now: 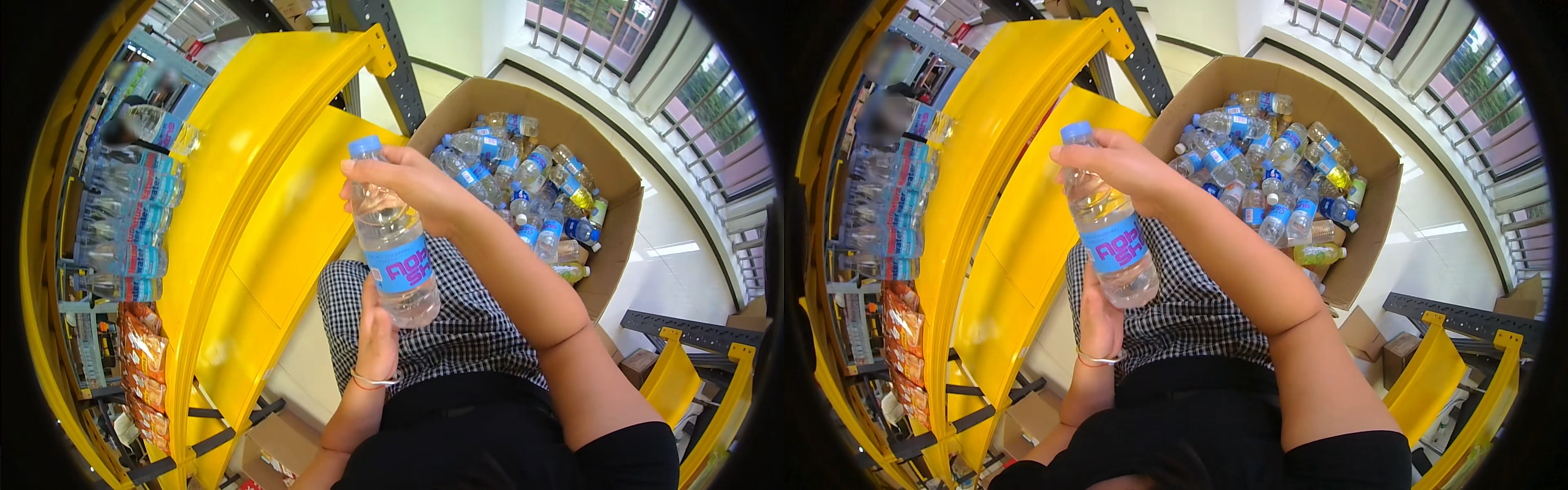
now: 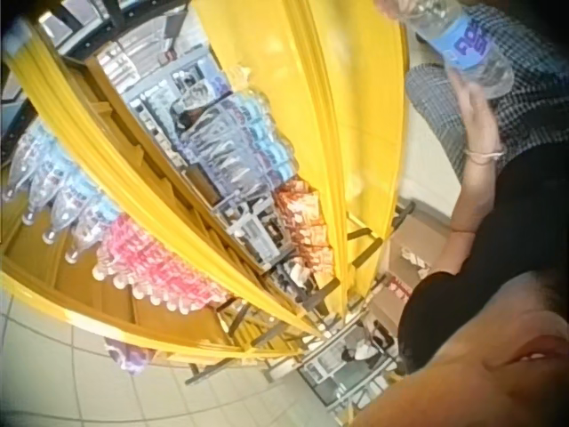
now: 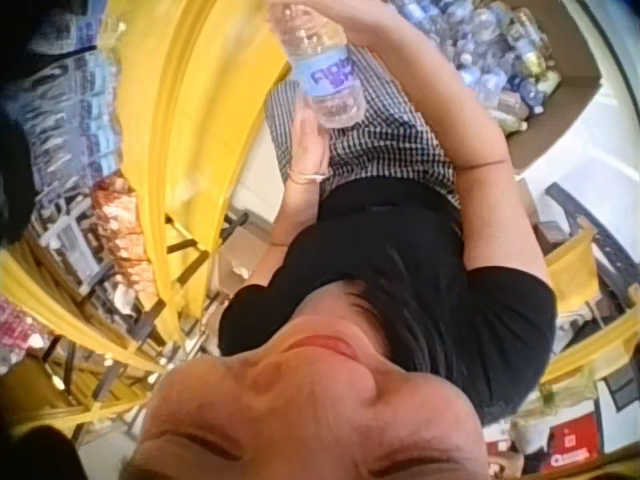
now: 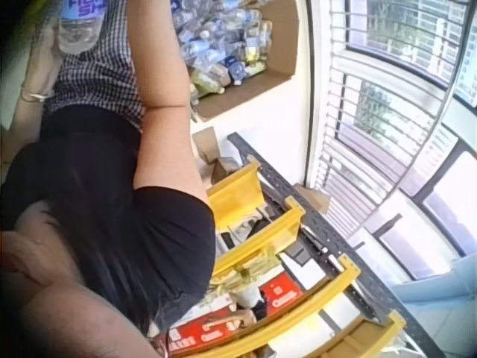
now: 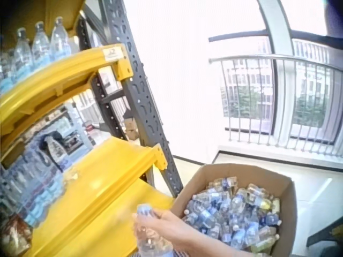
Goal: The person sits on the floor and repeatedly picks up water bottles from a cardboard box, then places them on a yellow shelf. The person handles the bottles one at a time, arranging them in rows on the shelf.
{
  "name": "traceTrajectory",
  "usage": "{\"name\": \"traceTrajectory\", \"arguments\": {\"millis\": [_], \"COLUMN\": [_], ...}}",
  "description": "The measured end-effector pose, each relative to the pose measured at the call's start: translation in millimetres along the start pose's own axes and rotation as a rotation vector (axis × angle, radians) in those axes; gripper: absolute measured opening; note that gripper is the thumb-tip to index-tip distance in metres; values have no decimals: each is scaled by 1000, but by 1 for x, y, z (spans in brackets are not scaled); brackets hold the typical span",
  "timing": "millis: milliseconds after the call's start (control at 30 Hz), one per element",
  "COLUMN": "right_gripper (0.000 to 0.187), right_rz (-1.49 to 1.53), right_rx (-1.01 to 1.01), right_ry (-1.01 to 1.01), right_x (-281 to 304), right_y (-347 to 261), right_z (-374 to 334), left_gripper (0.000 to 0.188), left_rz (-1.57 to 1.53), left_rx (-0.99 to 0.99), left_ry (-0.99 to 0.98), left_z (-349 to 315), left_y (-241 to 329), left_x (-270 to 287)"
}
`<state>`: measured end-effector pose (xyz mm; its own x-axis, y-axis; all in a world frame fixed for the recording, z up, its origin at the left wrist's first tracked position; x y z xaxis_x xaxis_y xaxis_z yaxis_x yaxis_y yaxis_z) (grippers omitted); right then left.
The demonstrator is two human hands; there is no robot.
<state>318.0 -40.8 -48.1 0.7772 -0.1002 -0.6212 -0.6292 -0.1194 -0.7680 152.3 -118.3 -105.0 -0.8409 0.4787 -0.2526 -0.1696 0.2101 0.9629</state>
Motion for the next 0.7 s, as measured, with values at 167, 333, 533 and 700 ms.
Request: {"name": "traceTrajectory", "arguments": {"millis": [167, 333, 533, 700], "right_gripper": [34, 44, 50, 54], "right_rz": [-159, -133, 406, 505], "right_rx": [73, 78, 28, 60], "right_ry": [88, -59, -323, -309], "right_x": [-13, -22, -25, -21], "right_y": [-4, -5, 17, 29], "right_z": [-7, -9, -10, -11], "left_gripper": [82, 69, 83, 88], "left_rz": [113, -34, -640, -815], "left_rx": [-107, -89, 207, 268], "left_ry": [-7, 95, -228, -351], "left_z": [3, -2, -7, -10], "left_y": [6, 3, 23, 14], "left_x": [-5, 6, -10, -14]}}
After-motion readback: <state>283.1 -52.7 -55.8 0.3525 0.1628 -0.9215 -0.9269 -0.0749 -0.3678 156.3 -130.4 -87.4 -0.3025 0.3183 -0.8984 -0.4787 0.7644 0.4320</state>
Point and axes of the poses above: each hand's wrist, its own z-axis towards the middle knuckle, its own x-axis out of the back of the hand, y = z × x, the point moved 3 cm from there along z, towards the middle knuckle, and after that the axes turned 4 degrees about y, right-handed, at the moved point
